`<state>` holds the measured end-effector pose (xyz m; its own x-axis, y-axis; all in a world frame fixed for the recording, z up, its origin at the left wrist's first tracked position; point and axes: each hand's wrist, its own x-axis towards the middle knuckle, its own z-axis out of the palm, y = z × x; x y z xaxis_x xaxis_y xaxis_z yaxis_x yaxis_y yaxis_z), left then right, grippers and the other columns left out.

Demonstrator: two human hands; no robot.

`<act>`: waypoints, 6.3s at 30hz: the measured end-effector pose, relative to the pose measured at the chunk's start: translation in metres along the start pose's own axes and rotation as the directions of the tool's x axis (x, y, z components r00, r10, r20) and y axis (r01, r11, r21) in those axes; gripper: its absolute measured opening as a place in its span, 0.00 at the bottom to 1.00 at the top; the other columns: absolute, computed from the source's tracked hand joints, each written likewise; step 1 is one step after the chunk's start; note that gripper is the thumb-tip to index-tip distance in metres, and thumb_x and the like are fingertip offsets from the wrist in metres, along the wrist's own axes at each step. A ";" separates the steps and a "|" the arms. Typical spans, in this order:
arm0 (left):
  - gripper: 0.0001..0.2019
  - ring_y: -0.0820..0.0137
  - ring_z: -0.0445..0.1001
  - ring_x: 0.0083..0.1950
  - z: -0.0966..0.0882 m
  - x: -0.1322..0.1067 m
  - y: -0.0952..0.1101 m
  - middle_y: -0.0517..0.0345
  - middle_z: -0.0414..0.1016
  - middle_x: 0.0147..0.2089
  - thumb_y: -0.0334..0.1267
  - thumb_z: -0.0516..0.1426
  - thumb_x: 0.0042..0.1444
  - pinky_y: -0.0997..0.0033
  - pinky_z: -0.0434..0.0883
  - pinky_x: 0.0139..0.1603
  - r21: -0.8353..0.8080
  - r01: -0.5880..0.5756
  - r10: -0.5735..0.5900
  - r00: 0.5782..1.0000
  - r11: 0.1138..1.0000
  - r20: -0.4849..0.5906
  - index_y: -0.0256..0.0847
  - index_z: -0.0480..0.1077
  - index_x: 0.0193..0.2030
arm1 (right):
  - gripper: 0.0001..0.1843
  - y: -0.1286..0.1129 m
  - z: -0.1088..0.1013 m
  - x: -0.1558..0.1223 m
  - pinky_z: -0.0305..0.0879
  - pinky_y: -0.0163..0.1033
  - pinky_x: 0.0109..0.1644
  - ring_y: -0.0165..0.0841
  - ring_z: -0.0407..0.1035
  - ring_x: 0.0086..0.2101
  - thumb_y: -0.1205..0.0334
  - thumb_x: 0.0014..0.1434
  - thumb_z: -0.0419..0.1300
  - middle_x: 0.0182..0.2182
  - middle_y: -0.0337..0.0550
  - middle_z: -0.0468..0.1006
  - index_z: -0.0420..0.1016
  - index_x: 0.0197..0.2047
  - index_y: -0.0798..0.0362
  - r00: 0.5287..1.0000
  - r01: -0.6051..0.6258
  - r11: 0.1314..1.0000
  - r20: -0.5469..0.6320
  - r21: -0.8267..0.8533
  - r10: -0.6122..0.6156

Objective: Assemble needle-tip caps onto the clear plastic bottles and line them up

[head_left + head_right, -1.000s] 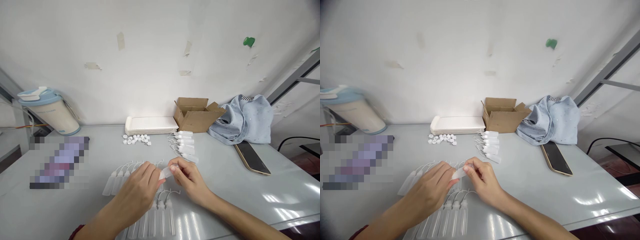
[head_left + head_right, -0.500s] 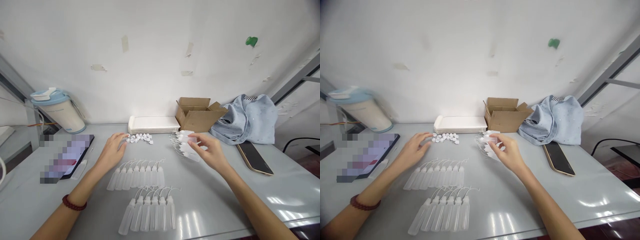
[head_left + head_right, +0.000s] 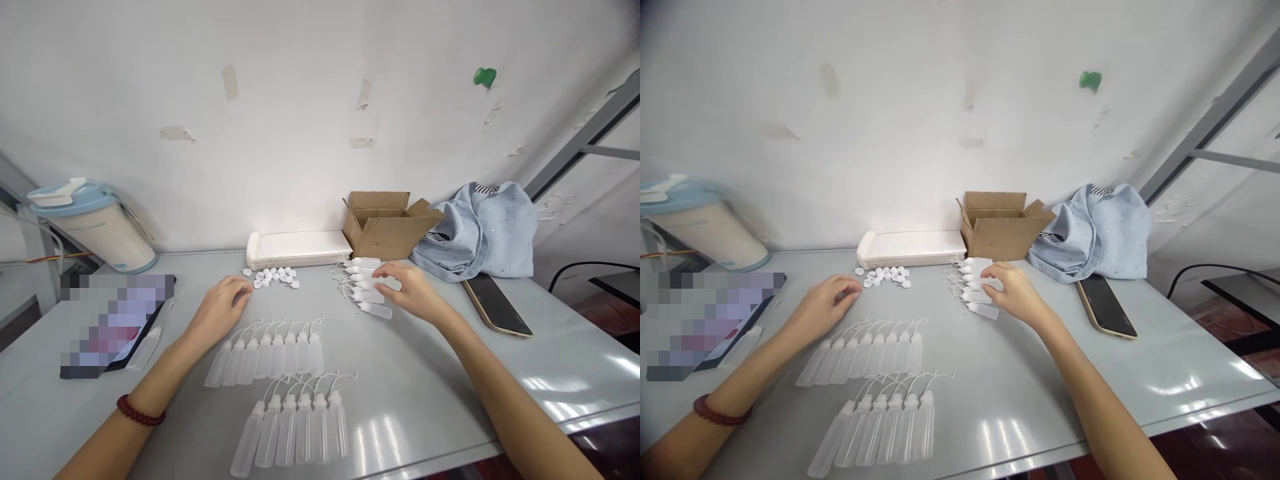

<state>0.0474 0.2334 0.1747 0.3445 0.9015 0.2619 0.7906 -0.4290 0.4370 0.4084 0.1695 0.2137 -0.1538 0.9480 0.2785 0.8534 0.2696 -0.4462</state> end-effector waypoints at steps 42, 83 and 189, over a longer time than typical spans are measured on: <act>0.09 0.68 0.72 0.37 -0.012 -0.045 0.103 0.57 0.75 0.34 0.41 0.60 0.52 0.71 0.69 0.38 -0.707 0.437 -0.002 0.852 0.556 0.524 0.39 0.73 0.38 | 0.11 -0.099 0.011 -0.040 0.53 0.30 0.26 0.24 0.58 0.22 0.64 0.57 0.55 0.19 0.33 0.65 0.67 0.24 0.56 0.867 -0.173 0.896 0.495 0.410 -0.059; 0.07 0.70 0.72 0.40 -0.011 -0.058 0.115 0.56 0.73 0.39 0.32 0.51 0.62 0.74 0.68 0.41 -0.624 -0.173 0.242 0.970 0.762 0.027 0.41 0.70 0.39 | 0.19 -0.093 0.046 -0.042 0.41 0.29 0.17 0.20 0.42 0.14 0.48 0.60 0.57 0.15 0.25 0.49 0.71 0.33 0.58 0.711 -0.685 -0.021 0.662 0.728 -0.236; 0.10 0.73 0.69 0.28 0.005 -0.069 0.113 0.57 0.71 0.31 0.28 0.50 0.63 0.75 0.67 0.29 -0.226 -0.550 0.513 0.834 0.804 -0.204 0.37 0.67 0.49 | 0.14 -0.099 0.042 -0.053 0.58 0.33 0.28 0.29 0.63 0.25 0.56 0.64 0.52 0.25 0.39 0.71 0.74 0.38 0.55 0.993 0.079 0.801 0.023 0.593 -0.115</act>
<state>0.1156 0.1229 0.2019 0.5898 0.5200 0.6178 0.3319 -0.8535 0.4016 0.3116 0.1001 0.2076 -0.2628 0.9142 0.3084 0.3764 0.3915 -0.8397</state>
